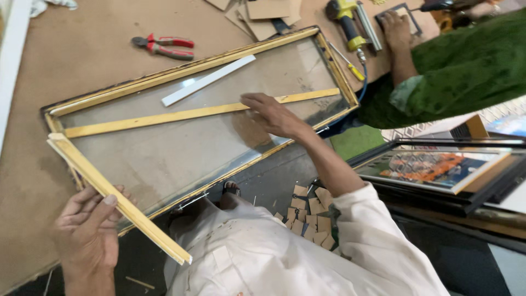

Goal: The person assembles a picture frame by applying glue to wooden strips and joining them with white plastic corner pieces. They repeatedly apply glue, align the strips, and press the corners to form the frame structure.

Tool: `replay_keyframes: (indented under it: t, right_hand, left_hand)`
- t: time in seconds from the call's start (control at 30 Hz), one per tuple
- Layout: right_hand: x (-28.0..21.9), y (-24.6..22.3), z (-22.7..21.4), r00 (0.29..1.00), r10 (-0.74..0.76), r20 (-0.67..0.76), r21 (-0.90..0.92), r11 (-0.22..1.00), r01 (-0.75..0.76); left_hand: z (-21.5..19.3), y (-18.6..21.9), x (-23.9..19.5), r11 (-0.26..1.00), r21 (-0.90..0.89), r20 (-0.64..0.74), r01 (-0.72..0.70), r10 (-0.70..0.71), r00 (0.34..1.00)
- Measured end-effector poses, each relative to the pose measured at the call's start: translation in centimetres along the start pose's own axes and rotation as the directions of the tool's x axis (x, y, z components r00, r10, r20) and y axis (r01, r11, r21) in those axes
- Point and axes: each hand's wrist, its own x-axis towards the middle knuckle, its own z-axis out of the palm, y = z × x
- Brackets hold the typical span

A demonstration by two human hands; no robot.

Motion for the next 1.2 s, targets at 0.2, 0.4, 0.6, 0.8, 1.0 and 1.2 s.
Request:
replay_keyframes:
  t: [0.2, 0.4, 0.6, 0.8, 1.0, 1.2]
  right_hand:
    - [3.7, 3.8, 3.8, 0.989, -0.083, -0.12, -0.3, 0.953, 0.044]
    - [4.7, 3.9, 1.5, 0.971, -0.213, -0.104, -0.339, 0.926, 0.167]
    - [4.7, 4.4, 2.1, 0.976, -0.154, 0.151, -0.215, 0.959, 0.185]
    - [4.9, 4.4, 1.0, 0.936, -0.352, -0.011, -0.501, 0.812, 0.299]
    - [8.9, 3.9, -2.2, 0.938, -0.337, -0.083, -0.563, 0.792, 0.235]
    - [6.6, -4.6, 3.5, 0.944, -0.11, -0.311, 0.121, 0.981, 0.154]
  left_hand:
    - [-0.2, 0.1, 0.3, 0.996, 0.043, 0.084, -0.083, 0.079, 0.993]
    - [-0.1, 0.5, 0.3, 0.999, 0.034, 0.029, -0.015, 0.014, 0.999]
    - [1.0, 0.6, 0.7, 1.0, -0.009, -0.01, -0.023, 0.023, 1.0]
    - [3.1, 0.6, 1.1, 1.0, 0.006, -0.016, 0.004, -0.003, 1.0]
    - [5.6, 0.3, 2.6, 0.998, 0.041, -0.03, 0.048, -0.046, 0.998]
    - [7.0, -1.1, 4.0, 0.996, 0.081, -0.034, 0.044, -0.041, 0.999]
